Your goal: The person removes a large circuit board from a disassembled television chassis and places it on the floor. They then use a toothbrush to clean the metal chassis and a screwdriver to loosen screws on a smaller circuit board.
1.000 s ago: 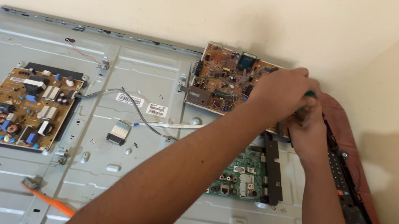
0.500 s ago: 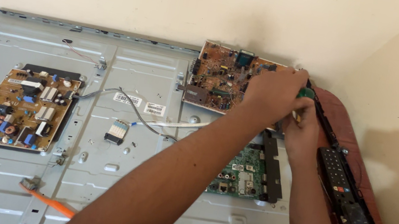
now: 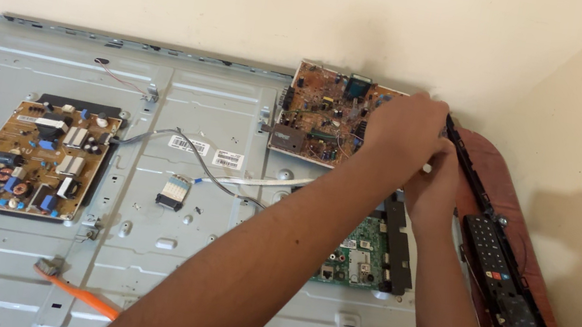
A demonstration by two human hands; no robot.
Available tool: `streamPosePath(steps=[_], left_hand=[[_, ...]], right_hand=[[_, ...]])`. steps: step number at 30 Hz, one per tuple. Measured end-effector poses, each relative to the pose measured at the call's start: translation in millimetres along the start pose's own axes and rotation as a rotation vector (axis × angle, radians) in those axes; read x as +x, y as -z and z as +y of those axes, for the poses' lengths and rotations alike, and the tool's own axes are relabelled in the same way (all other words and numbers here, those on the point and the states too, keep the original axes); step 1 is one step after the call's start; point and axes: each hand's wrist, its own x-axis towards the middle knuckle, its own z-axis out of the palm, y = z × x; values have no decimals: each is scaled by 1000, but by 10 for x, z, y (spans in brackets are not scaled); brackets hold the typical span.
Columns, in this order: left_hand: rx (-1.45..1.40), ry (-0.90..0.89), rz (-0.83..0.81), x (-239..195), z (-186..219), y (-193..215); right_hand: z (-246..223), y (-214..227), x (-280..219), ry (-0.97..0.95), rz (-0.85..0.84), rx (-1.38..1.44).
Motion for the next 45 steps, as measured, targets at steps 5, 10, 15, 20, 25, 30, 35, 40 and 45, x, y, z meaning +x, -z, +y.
streamPosePath(steps=[5,10,15,20,25,30,35,40,45], left_hand=[[3,-179,79,-73,-41,44],[113,-18,-106,-29,-39,141],[-126,-114,35,-179,-47,77],[-118,-162,16,-123,-194,40],[-153,-161,109,-143,-174,-48],[-200,-297,138,-168,-265,-89],[-111,-98,69,-160,-224,-45],[-370,-228,175,-271,-192,-85],[-386,-102,161,-258,-204,-84]], right_hand=[[-133,-49,101,-90,249,-235],[-81,-54,-59,189,-94,-565],[-10,-73,77,-3,337,262],[-321,-327,-40,77,211,-901],[-392,-531,-40,100,216,-1327],[-342,-417,-14,127,157,-902],[-296,-437,-88,30,209,-1114],[-339,-494,-85,114,196,-1140],[-398,-462,-66,20,169,-1091]])
